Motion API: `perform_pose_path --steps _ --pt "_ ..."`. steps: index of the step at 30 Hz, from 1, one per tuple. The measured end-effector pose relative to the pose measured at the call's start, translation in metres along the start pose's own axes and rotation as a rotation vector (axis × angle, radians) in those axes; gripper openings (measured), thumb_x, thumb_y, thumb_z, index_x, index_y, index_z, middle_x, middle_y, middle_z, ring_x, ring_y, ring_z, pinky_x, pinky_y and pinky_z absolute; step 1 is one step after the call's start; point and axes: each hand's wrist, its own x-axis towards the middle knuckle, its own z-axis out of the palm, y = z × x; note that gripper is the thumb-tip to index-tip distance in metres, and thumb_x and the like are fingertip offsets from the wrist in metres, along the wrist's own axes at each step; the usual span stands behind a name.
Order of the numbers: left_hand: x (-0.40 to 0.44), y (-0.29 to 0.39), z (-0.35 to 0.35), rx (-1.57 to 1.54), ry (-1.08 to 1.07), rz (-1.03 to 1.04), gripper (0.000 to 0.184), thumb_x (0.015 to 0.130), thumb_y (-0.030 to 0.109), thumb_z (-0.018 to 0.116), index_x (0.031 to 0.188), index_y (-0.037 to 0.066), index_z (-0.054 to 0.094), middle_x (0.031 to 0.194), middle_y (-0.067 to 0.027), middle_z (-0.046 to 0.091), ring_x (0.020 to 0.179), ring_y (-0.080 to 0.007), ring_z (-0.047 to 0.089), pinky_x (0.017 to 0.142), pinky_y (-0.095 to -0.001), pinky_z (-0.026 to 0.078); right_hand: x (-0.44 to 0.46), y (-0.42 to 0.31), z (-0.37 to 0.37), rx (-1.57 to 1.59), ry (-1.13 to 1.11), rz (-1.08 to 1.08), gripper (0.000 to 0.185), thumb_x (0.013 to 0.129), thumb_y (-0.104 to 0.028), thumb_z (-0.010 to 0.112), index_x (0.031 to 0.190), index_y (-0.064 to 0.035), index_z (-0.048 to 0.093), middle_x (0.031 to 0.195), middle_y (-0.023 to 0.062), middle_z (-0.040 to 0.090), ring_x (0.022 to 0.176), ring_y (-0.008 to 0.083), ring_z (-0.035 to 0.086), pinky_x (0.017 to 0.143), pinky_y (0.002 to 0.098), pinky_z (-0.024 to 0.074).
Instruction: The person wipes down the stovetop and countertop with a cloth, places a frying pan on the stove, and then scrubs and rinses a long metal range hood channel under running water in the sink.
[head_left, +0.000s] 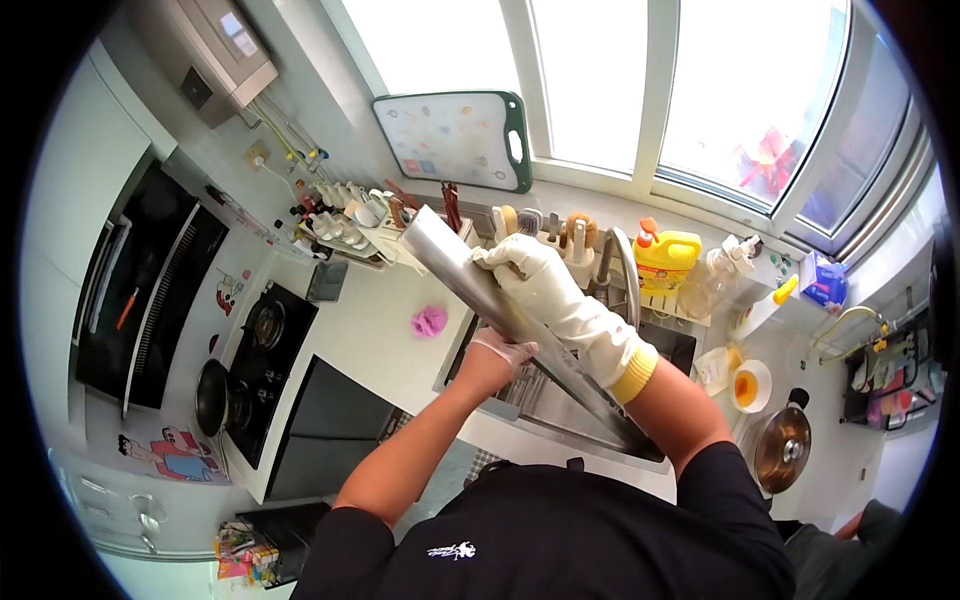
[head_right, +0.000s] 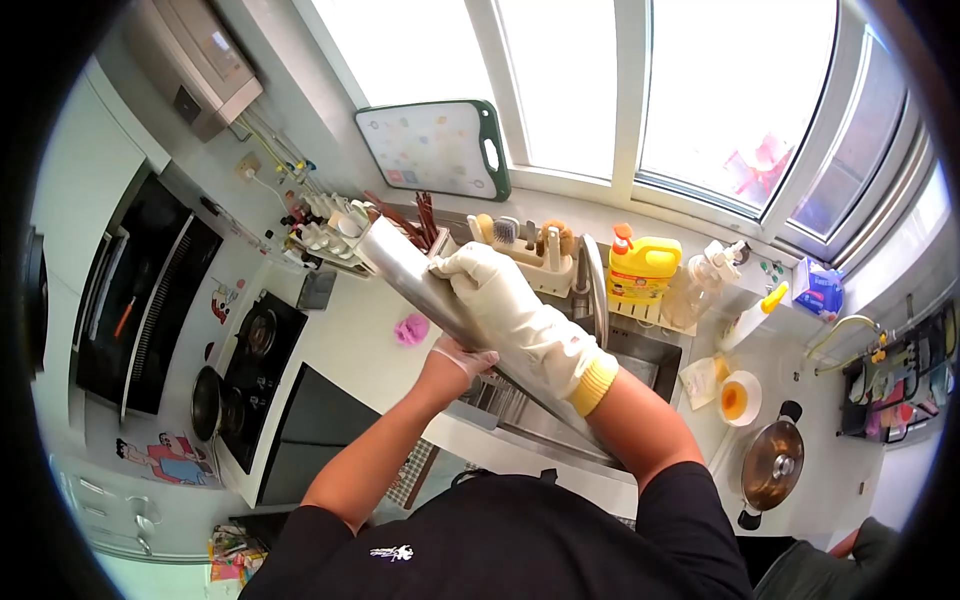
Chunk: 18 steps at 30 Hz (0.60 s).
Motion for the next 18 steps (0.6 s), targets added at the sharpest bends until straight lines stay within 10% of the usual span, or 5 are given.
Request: perform_pose_path --steps 6,18 --pt "-0.012 0.007 0.004 -0.084 -0.088 0.011 0.018 0.092 0.006 0.073 0.103 -0.008 0.070 0.092 -0.0106 0.074 0.079 -0.0136 0.067 0.069 -0.0293 0.056 0.060 -0.033 0.000 0.135 0.005 -0.088 0.012 0.086 0.002 0.066 0.096 -0.0023 0.071 0.096 0.0125 0.069 0.091 0.0283 0.068 0.083 0.0356 0.0535" --pt "-0.007 -0.049 -0.038 -0.191 -0.041 -0.039 0.013 0.094 0.004 0.071 0.107 0.003 0.071 0.099 -0.0056 0.073 0.089 -0.0163 0.069 0.077 -0.0347 0.062 -0.208 0.019 -0.064 -0.097 -0.346 0.290 0.016 0.080 0.000 0.070 0.093 -0.0101 0.071 0.093 0.0108 0.070 0.087 0.0334 0.068 0.077 0.0386 0.0559"
